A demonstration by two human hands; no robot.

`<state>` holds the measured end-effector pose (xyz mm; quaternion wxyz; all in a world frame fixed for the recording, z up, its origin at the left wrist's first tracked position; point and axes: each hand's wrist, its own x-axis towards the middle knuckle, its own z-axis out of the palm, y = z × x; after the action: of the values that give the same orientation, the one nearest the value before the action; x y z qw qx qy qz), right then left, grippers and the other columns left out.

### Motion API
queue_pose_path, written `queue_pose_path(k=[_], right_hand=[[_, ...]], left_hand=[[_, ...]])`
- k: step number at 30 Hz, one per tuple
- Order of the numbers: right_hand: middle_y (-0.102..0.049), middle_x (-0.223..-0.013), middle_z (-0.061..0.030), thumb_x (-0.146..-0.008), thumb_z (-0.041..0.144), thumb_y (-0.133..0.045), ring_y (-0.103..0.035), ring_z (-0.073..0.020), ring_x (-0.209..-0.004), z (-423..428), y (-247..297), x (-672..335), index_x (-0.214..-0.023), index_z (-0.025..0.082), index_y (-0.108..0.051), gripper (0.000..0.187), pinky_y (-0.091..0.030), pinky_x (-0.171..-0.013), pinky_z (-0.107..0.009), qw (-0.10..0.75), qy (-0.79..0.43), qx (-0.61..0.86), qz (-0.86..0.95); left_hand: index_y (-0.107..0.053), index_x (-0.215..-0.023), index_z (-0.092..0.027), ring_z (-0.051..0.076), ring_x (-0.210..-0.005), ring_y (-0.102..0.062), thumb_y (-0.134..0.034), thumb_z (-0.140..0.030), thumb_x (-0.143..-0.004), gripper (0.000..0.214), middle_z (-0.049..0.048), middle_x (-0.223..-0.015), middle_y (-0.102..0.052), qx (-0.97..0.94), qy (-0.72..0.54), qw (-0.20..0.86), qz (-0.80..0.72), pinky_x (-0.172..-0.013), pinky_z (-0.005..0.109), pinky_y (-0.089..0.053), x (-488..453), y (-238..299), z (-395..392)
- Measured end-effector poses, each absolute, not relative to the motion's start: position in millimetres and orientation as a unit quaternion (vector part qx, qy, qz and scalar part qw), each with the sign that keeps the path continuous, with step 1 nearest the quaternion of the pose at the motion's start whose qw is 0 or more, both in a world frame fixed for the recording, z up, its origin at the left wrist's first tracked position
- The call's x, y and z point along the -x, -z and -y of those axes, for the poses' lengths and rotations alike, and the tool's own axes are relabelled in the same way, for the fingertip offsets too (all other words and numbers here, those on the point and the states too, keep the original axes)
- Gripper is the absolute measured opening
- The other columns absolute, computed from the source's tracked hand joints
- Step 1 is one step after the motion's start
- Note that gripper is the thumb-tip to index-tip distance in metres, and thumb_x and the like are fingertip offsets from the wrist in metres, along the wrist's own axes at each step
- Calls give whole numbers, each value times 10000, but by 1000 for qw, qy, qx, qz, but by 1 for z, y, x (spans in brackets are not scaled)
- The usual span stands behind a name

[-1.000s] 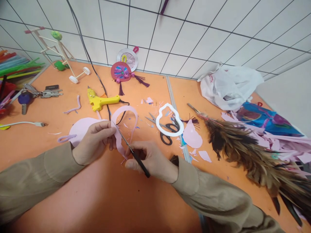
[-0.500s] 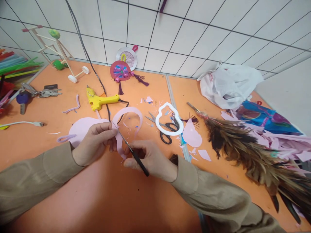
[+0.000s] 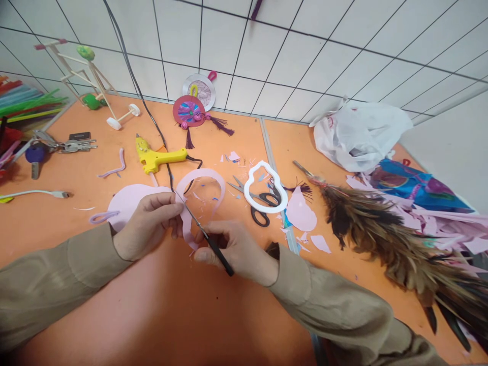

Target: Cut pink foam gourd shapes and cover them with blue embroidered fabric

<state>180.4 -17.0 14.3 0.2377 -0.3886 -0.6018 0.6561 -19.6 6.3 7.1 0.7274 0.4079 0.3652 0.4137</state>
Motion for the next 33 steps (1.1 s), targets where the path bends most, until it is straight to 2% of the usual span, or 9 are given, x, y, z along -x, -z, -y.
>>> queue_pose_path(k=[12,18,24,33], right_hand=[[-485,-641,22,-756,723,-693,-385,-91,-534,17,-18,-177,-736,180,-595,553,-290,-468,-247,257,-650,376,608],[-460,-589,42,-810,666,-682,-390,-91,-510,17,-17,-177,-756,181,-611,493,-303,-462,-254,272,-640,363,620],[-413,-561,52,-790,698,-676,-330,-96,-470,17,-19,-176,-789,198,-626,502,-300,-447,-276,262,-640,378,615],[-449,-555,42,-797,681,-685,-402,-93,-481,17,-20,-175,-750,196,-620,491,-318,-428,-253,279,-627,374,624]], left_hand=[[-615,-608,-159,128,-463,-617,-691,-327,-812,275,51,-548,-689,-393,-407,737,-370,-466,221,-427,18,-10,-5],[-634,-612,-147,137,-483,-625,-703,-385,-813,319,67,-561,-689,-406,-396,734,-374,-473,227,-420,18,-10,-5],[-641,-627,-149,124,-490,-616,-708,-417,-832,344,58,-574,-694,-412,-400,734,-364,-496,223,-438,19,-8,-5],[-604,-647,-164,118,-479,-604,-750,-445,-803,354,26,-560,-679,-428,-418,704,-384,-496,229,-453,20,-9,-7]])
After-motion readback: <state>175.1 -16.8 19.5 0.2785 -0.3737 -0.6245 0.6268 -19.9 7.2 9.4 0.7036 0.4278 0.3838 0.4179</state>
